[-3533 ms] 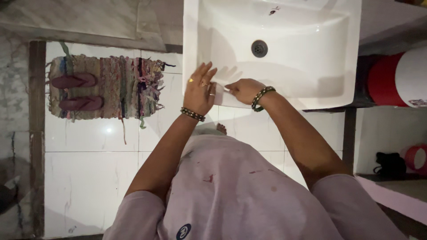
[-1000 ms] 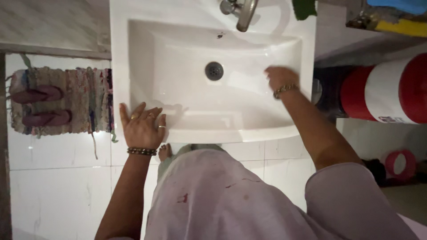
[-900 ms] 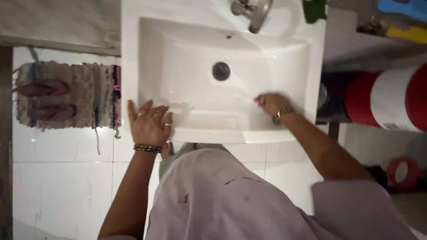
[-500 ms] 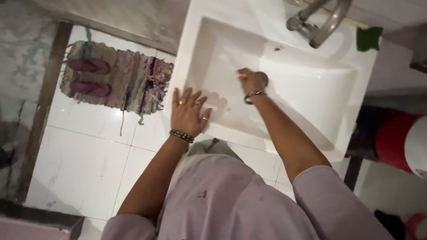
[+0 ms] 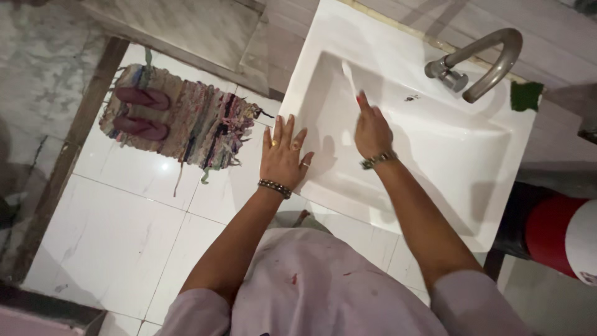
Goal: The person cleans a sink by scrubbing the basin, edges, and faucet with a toothbrush and wiping the surfaces with a cloth.
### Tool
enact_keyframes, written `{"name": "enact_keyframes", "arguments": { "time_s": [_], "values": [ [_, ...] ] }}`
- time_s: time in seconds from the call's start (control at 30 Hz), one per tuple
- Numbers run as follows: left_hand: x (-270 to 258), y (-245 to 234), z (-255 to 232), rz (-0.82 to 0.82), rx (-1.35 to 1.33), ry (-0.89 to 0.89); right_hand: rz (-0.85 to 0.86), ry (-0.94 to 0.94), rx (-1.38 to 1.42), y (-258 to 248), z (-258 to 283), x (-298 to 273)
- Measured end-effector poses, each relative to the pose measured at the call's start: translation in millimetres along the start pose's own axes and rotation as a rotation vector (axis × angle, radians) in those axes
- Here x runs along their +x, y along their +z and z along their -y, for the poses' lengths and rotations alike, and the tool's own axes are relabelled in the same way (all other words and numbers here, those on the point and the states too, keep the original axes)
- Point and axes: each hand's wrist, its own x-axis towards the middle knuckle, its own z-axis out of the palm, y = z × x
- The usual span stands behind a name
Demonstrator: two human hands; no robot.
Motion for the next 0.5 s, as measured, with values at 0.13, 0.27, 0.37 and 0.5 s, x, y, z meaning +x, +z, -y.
{"name": "enact_keyframes", "arguments": {
  "time_s": [0.13, 0.27, 0.37, 0.5],
  "values": [
    [2, -6, -4, 0.124, 0.008, -0.041, -0.033, 0.005, -0.025, 25, -4, 54],
    [3, -16, -6, 0.135, 0.021, -0.033, -0.258, -0.075, -0.340, 18, -98, 62],
    [8, -22, -10, 0.211, -0.019, -0.062, -0.078, 0.221, -0.337, -6, -142, 57],
    [8, -25, -14, 0.249, 0.012, -0.071, -0.128, 0.140, -0.312, 17, -99, 103]
  ]
}}
